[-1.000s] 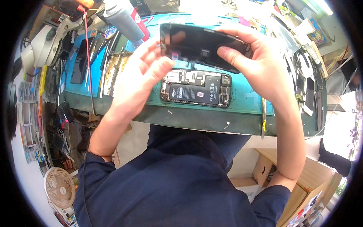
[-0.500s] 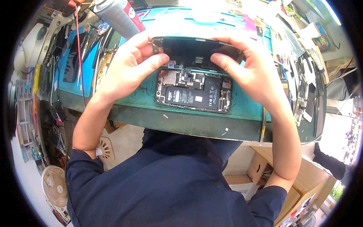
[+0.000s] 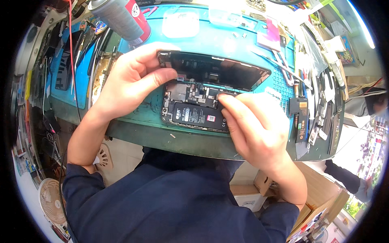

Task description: The person uses tweezers to carefully manipulate and connect internal ribbon cables and components within a disassembled smartphone. They repeatedly lift the screen assembly to access the motherboard and battery area, ensuring connections are secure before closing the device.

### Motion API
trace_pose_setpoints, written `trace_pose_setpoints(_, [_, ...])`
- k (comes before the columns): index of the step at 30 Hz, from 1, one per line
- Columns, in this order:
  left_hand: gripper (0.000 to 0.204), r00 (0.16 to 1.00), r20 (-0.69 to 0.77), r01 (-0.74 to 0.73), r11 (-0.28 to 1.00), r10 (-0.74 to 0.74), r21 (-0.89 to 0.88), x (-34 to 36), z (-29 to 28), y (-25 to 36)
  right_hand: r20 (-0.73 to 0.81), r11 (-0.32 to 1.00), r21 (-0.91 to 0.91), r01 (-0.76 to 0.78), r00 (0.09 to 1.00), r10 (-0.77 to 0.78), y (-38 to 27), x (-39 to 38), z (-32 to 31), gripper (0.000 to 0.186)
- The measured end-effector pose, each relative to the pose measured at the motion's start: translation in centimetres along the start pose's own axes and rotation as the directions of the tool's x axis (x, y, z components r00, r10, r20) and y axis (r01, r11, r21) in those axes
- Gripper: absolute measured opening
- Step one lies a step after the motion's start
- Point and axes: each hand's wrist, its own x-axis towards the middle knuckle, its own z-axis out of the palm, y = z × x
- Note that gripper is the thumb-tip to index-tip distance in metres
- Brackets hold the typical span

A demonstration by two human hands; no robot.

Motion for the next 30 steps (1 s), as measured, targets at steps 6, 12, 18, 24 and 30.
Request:
trace_pose_setpoints(6, [0.030, 0.999, 0.036, 0.035, 0.994, -0.039, 0.107, -0.2, -0.1, 0.4, 0.040, 0.993, -0.083, 0.080, 0.996, -0.077, 0.1, 0.5, 1.2, 0.037])
trace_pose_setpoints(12, [0.031, 0.999, 0.046, -0.006, 0.981, -0.003, 0.192, -0.3, -0.2, 0.1, 0.086, 0.981, -0.143, 0.134, 0.989, -0.123, 0.3, 0.2, 1.3, 0.041])
trace_pose_setpoints(18, [0.032, 1.000, 0.012, -0.007, 0.994, 0.005, 0.111, -0.2, 0.0, -0.2, 0.062, 0.992, -0.100, 0.078, 0.995, -0.072, 0.4, 0.2, 1.4, 0.038])
trace_pose_setpoints(24, [0.033, 1.000, -0.023, -0.022, 0.999, 0.021, -0.038, -0.1, 0.3, -0.4, 0.030, 0.995, -0.078, 0.057, 0.998, -0.055, 0.6, -0.1, 1.4, 0.035])
trace_pose_setpoints(30, [0.033, 1.000, 0.027, -0.006, 0.988, 0.002, 0.153, -0.4, 0.0, 0.0, 0.102, 0.983, -0.137, 0.120, 0.989, -0.106, 0.1, 0.3, 1.0, 0.037])
